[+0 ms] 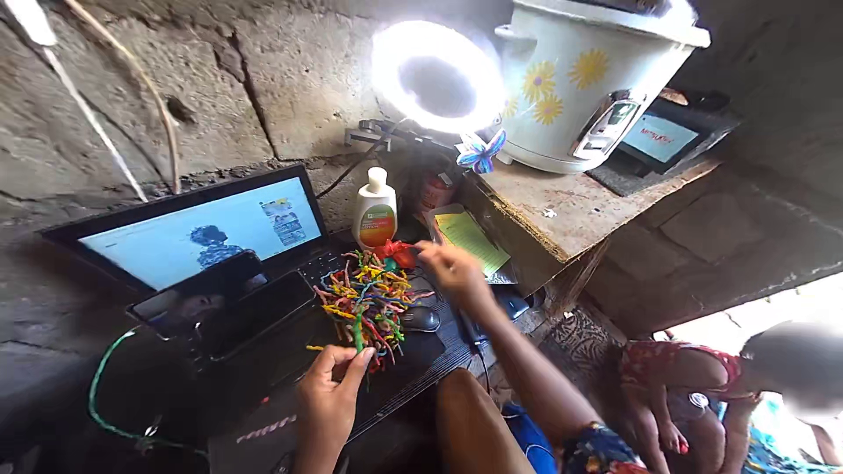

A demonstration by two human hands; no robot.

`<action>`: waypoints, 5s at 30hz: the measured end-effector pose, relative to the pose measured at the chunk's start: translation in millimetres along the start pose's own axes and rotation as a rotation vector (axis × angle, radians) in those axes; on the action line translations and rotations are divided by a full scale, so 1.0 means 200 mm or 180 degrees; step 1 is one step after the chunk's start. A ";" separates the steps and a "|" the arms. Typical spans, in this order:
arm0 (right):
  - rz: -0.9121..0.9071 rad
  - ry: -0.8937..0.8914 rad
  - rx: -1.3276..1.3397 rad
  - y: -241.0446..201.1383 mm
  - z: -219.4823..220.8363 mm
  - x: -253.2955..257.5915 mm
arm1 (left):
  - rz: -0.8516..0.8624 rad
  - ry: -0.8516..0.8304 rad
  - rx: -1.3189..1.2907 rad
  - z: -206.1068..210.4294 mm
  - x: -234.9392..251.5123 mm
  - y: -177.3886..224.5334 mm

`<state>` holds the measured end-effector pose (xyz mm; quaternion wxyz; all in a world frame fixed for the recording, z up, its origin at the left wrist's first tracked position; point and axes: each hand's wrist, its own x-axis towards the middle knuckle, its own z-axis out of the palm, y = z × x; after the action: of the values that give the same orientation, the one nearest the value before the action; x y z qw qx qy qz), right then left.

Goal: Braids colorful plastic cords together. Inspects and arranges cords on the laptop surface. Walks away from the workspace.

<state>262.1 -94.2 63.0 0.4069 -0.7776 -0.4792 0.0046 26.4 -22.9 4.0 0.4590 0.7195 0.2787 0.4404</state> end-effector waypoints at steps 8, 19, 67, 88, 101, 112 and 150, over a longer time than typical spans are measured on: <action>0.1618 -0.0872 -0.1746 0.58 -0.22 0.33 | -0.0072 0.0005 -0.0001 0.01 0.01 -0.01; 0.1653 -0.1083 -0.2051 0.52 -0.23 0.40 | 0.0068 -0.0101 -0.0011 0.01 0.00 -0.02; 0.0279 0.0125 0.0407 0.73 -0.01 0.30 | 0.0253 -0.0374 0.0187 0.07 -0.03 -0.05; 0.0622 0.0134 0.0955 0.76 0.00 0.32 | 0.0318 -0.0363 0.0341 0.06 -0.02 -0.06; 0.0617 0.0340 0.0891 0.76 0.01 0.32 | 0.0279 -0.0373 0.0365 0.03 -0.03 -0.06; 0.0663 0.0277 0.0881 0.76 -0.01 0.31 | 0.0242 -0.0445 0.0432 0.02 -0.03 -0.05; 0.0310 -0.2464 0.3387 -0.12 0.28 -0.24 | -0.1788 -0.1521 -0.2414 -0.12 -0.03 0.08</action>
<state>195.7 -90.4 22.6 0.5334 -0.4333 -0.4876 0.5385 2.0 -23.5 20.8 0.8381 0.4809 0.1694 0.1941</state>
